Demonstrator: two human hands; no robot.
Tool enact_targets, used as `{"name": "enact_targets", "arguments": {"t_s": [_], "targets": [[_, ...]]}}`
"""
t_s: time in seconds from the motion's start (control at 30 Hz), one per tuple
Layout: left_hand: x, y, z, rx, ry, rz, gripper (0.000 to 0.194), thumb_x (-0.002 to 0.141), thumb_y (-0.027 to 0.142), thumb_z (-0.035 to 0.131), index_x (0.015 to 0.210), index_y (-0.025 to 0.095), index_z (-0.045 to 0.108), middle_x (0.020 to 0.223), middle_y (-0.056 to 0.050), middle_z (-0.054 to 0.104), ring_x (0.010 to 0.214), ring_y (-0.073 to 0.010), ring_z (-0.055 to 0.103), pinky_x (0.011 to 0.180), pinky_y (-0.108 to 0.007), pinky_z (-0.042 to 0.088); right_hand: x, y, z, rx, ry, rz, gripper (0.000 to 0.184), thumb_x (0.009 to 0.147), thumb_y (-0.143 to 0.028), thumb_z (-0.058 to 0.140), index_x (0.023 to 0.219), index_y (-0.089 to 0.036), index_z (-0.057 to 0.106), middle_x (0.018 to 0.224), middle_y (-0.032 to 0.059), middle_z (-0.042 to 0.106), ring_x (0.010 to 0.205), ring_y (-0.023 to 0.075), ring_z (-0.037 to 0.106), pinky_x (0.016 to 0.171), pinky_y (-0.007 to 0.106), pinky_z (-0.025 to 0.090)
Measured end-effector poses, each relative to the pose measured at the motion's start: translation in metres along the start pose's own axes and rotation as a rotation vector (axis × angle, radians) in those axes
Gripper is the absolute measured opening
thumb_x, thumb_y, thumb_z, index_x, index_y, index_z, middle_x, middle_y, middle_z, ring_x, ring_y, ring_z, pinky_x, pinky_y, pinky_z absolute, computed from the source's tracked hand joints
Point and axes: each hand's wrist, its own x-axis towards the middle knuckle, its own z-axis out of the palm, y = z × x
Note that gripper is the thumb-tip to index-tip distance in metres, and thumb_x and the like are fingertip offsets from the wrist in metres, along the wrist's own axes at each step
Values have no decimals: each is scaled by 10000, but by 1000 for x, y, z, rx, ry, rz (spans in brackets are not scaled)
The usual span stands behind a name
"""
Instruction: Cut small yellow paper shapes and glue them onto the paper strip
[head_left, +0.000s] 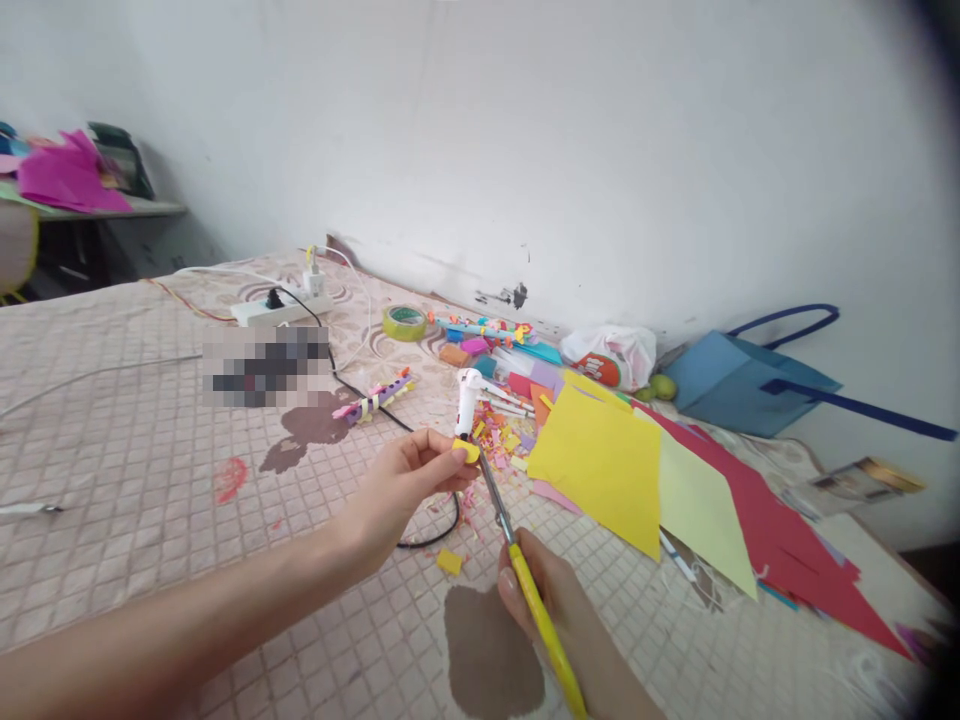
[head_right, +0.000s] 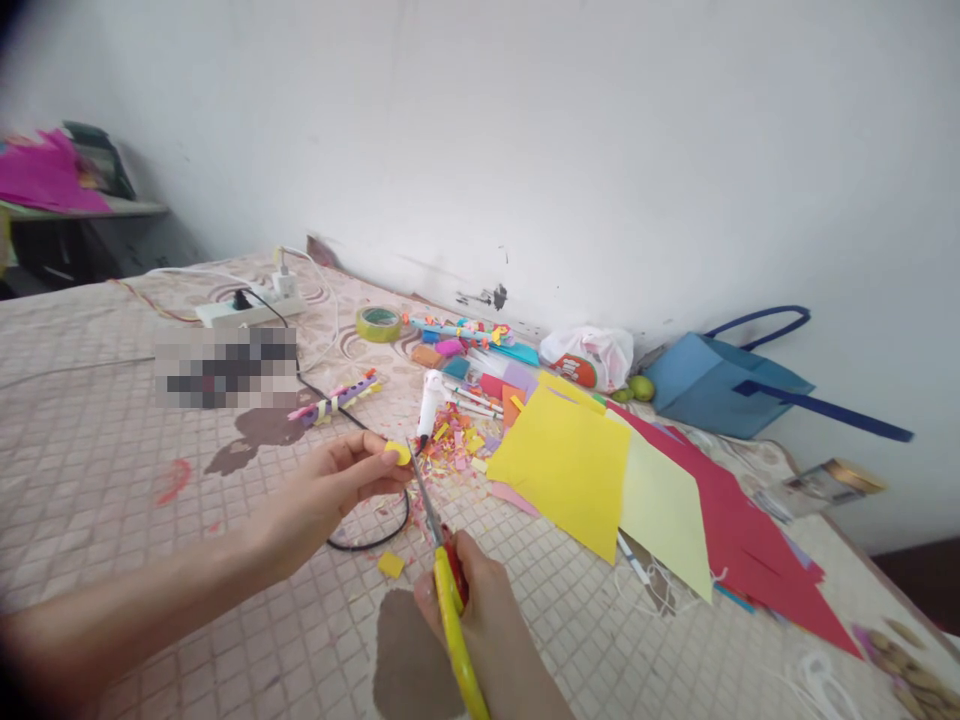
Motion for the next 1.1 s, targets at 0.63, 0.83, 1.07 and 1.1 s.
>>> {"name": "enact_targets", "arguments": {"t_s": [0.63, 0.83, 1.07, 1.1], "targets": [[-1, -5, 2, -75, 30, -28, 179, 743, 289, 668, 754, 137, 574, 749, -11, 663, 708, -90, 597, 758, -240, 463, 1, 5, 1, -34, -7, -6, 249, 819, -424, 450, 728, -204, 379, 588, -50, 403, 516, 99, 362, 477, 208, 288], [0, -5, 2, -65, 34, -26, 179, 747, 290, 664, 749, 137, 572, 738, -8, 656, 696, -86, 589, 746, -235, 463, 2, 7, 1, -18, -14, -1, 269, 804, -440, 462, 706, -207, 370, 582, -51, 404, 509, 98, 370, 472, 206, 291], [-1, -4, 2, -69, 31, -21, 174, 744, 275, 667, 732, 136, 562, 733, -5, 648, 692, -89, 589, 742, -239, 466, 0, 2, 2, -47, 16, 10, 252, 821, -409, 451, 697, -205, 371, 575, -54, 390, 509, 97, 354, 476, 211, 291], [-1, -4, 2, -73, 30, -24, 174, 743, 273, 668, 732, 136, 562, 733, -4, 649, 692, -88, 590, 739, -237, 465, 0, 1, 2, -47, 19, 10, 254, 822, -409, 451, 694, -205, 371, 572, -55, 387, 506, 95, 350, 473, 210, 289]]}}
